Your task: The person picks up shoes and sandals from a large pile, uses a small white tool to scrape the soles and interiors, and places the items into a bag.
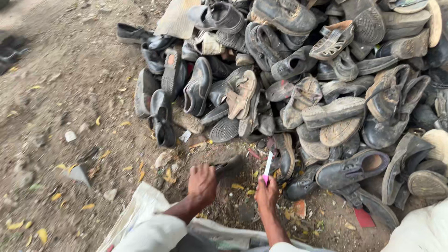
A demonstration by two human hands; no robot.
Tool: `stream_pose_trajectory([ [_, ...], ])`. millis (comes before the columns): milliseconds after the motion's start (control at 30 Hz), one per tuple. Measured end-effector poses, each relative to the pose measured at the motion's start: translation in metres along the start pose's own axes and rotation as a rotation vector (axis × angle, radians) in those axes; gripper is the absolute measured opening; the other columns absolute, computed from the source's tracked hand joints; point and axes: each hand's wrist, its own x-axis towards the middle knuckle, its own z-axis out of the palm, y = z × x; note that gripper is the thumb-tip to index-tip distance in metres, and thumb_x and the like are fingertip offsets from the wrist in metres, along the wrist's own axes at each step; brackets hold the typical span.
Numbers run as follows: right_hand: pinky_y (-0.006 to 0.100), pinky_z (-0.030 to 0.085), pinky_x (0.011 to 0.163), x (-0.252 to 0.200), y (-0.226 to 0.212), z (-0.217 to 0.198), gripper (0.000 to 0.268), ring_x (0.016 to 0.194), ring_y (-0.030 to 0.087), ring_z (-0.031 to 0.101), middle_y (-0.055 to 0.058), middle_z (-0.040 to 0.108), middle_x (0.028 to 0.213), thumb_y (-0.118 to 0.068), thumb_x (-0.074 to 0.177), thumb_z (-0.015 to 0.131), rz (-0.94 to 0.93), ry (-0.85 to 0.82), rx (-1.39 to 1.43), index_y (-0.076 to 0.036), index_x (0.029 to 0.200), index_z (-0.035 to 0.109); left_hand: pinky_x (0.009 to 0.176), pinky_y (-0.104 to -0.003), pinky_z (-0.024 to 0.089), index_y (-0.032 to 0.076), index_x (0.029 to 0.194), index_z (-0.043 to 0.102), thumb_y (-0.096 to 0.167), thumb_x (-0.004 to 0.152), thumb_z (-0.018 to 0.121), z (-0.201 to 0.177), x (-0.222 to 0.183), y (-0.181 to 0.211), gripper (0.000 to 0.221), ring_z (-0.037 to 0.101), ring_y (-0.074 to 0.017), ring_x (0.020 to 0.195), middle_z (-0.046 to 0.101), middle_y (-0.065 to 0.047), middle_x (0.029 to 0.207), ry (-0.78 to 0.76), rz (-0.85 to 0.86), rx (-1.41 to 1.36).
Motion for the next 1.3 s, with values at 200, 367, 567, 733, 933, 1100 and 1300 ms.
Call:
stream_pose_trajectory([
  [200, 0.029, 0.041, 0.039, -0.028, -0.003, -0.016, 0.025, 0.047, 0.012, 0.051, 0.004, 0.057, 0.067, -0.026, 0.104, 0.055, -0.008, -0.048, -0.056, -0.004, 0.109, 0.067, 0.101, -0.046, 0.039, -0.003, 0.138, 0.048, 0.027, 0.106, 0.054, 0.034, 0.034, 0.044, 0.045, 0.057, -0.0288, 0.108, 0.059, -0.018, 0.118, 0.085, 0.196, 0.069],
  [367, 0.036, 0.052, 0.048, -0.055, -0.011, -0.027, 0.033, 0.058, 0.018, 0.067, 0.007, 0.074, 0.078, -0.029, 0.104, 0.052, -0.265, -0.075, -0.727, -0.015, 0.132, 0.064, 0.115, -0.054, 0.029, 0.003, 0.126, 0.058, 0.034, 0.097, 0.058, 0.04, 0.023, 0.045, 0.042, 0.053, -0.0279, 0.122, 0.059, -0.014, 0.122, 0.195, 0.255, -0.188],
  [567, 0.042, 0.06, 0.061, -0.062, -0.021, -0.008, 0.039, 0.078, 0.029, 0.076, 0.012, 0.078, 0.103, -0.027, 0.101, 0.051, -0.479, -0.074, -0.978, -0.015, 0.137, 0.061, 0.105, -0.051, 0.036, -0.002, 0.123, 0.061, 0.02, 0.091, 0.058, 0.059, 0.043, 0.047, 0.039, 0.059, -0.0304, 0.108, 0.063, -0.017, 0.111, 0.422, 0.271, 0.084],
  [733, 0.042, 0.062, 0.063, -0.063, -0.031, -0.014, 0.038, 0.08, 0.033, 0.078, 0.016, 0.076, 0.112, -0.025, 0.104, 0.047, -0.509, -0.093, -1.017, -0.01, 0.136, 0.06, 0.093, -0.046, 0.042, 0.007, 0.102, 0.064, 0.019, 0.093, 0.06, 0.063, 0.057, 0.064, 0.015, 0.065, -0.0302, 0.101, 0.068, -0.015, 0.102, 0.442, 0.103, -0.396],
  [933, 0.039, 0.062, 0.053, -0.056, -0.013, -0.007, 0.04, 0.074, 0.032, 0.077, 0.022, 0.074, 0.112, -0.022, 0.104, 0.042, -0.527, -0.138, -1.106, -0.002, 0.135, 0.058, 0.088, -0.045, 0.044, 0.008, 0.092, 0.066, 0.024, 0.081, 0.07, 0.054, 0.072, 0.053, 0.021, 0.068, -0.0297, 0.096, 0.071, -0.011, 0.095, 0.489, 0.116, -0.598],
  [1100, 0.04, 0.06, 0.051, -0.061, -0.032, -0.007, 0.046, 0.064, 0.028, 0.076, 0.018, 0.076, 0.1, -0.024, 0.101, 0.041, -0.316, -0.21, -1.202, -0.007, 0.141, 0.055, 0.087, -0.044, 0.046, 0.011, 0.091, 0.07, 0.024, 0.081, 0.07, 0.051, 0.08, 0.054, 0.016, 0.069, -0.0277, 0.095, 0.073, -0.009, 0.093, 0.432, 0.105, -0.605],
  [1300, 0.04, 0.053, 0.05, -0.034, -0.046, 0.011, 0.043, 0.058, 0.023, 0.07, 0.015, 0.077, 0.078, -0.026, 0.106, 0.038, -0.233, -0.275, -1.251, -0.009, 0.141, 0.058, 0.083, -0.044, 0.047, 0.009, 0.118, 0.068, 0.02, 0.074, 0.075, 0.046, 0.079, 0.05, 0.046, 0.069, -0.0295, 0.093, 0.074, -0.012, 0.099, 0.456, 0.145, -0.716],
])
